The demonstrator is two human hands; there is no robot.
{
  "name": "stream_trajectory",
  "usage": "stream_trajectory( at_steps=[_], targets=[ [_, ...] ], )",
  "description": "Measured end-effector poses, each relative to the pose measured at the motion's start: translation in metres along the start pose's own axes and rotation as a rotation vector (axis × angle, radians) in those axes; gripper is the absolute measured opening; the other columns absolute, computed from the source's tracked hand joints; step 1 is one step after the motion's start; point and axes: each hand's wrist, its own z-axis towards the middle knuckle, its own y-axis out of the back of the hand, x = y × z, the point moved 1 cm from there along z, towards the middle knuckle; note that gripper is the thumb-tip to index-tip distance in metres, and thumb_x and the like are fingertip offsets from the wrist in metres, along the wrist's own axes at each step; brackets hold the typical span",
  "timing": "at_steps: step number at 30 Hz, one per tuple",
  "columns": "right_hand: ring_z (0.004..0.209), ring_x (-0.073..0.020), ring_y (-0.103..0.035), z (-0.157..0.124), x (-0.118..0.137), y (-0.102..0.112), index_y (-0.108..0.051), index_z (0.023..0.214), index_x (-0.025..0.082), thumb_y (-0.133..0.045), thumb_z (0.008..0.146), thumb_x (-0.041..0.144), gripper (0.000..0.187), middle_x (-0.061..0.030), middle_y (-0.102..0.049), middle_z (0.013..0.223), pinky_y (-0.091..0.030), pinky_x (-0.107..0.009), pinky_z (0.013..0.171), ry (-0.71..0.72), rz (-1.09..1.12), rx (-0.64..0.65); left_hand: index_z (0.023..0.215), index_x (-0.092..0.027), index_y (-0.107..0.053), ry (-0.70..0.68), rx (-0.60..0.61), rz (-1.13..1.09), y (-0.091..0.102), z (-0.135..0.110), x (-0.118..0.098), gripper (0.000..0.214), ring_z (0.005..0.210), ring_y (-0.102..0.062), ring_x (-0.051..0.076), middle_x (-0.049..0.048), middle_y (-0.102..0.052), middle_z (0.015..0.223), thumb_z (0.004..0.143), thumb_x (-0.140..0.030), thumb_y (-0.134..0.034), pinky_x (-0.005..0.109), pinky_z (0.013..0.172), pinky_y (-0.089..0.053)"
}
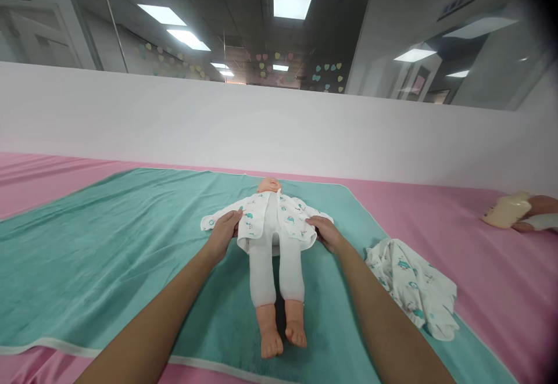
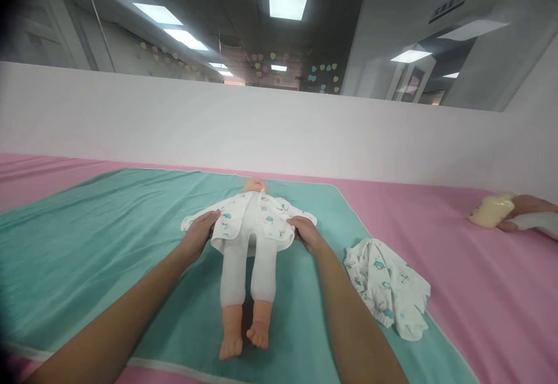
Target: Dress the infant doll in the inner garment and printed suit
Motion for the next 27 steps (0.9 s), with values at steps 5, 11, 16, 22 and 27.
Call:
stream_trajectory(
  at_steps=[5,11,16,22,27],
  targets=[
    [0.05,-0.0094,-0.036,-0.001,0.01,-0.007,-0.039,0.057,0.02,-0.06,0.068,0.05,0.038,0.0065,-0.039,0.051,-0.029,-0.024,0.051,0.106,-0.095,-0.238,0.082,-0.018,-0.055,-0.112,-0.05,0.202,0.003,0.007,0.009,0.028,0.065,-0.05,0.012,-0.0008,-0.051,0.072,0.081,-0.046,-0.052,0.022,0.056,-0.042],
    [0.1,-0.0214,-0.052,-0.032,0.032,-0.069,-0.058,0.099,0.02,-0.056,0.076,0.049,0.037,-0.006,-0.06,0.105,-0.039,-0.037,0.09,0.627,-0.55,-0.159,0.12,-0.022,-0.052,-0.581,0.048,0.723,-0.004,0.01,0.022,0.039,0.12,-0.041,0.023,0.0086,-0.047,0.125,0.084,-0.037,-0.051,0.041,0.103,-0.034],
    [0.13,-0.0251,-0.033,-0.042,0.024,-0.091,-0.046,0.128,0.016,-0.055,0.079,0.036,0.054,-0.0107,-0.04,0.139,-0.027,-0.043,0.108,0.592,-0.714,-0.132,0.122,-0.021,-0.049,-0.66,0.106,0.861,-0.019,0.0,0.025,0.042,0.123,-0.039,0.024,0.0097,-0.044,0.131,0.084,-0.037,-0.053,0.043,0.105,-0.032],
    [0.125,-0.0168,-0.042,-0.033,0.017,-0.077,-0.056,0.12,0.02,-0.031,0.086,0.019,0.042,-0.0025,-0.05,0.133,-0.03,-0.037,0.108,0.614,-0.649,-0.154,0.117,-0.019,-0.047,-0.568,0.005,0.848,-0.028,-0.006,0.023,0.039,0.12,-0.042,0.022,0.0086,-0.047,0.126,0.079,-0.023,-0.052,0.04,0.103,-0.034],
    [0.113,-0.0166,-0.052,-0.028,0.014,-0.065,-0.065,0.099,0.022,-0.032,0.078,0.011,0.041,-0.0008,-0.061,0.118,-0.037,-0.036,0.101,0.637,-0.609,-0.303,0.094,-0.02,-0.05,-0.385,-0.162,0.856,-0.02,0.0,0.022,0.015,0.094,-0.052,0.021,0.0045,-0.054,0.096,0.081,-0.024,-0.044,0.037,0.084,-0.043]
  ],
)
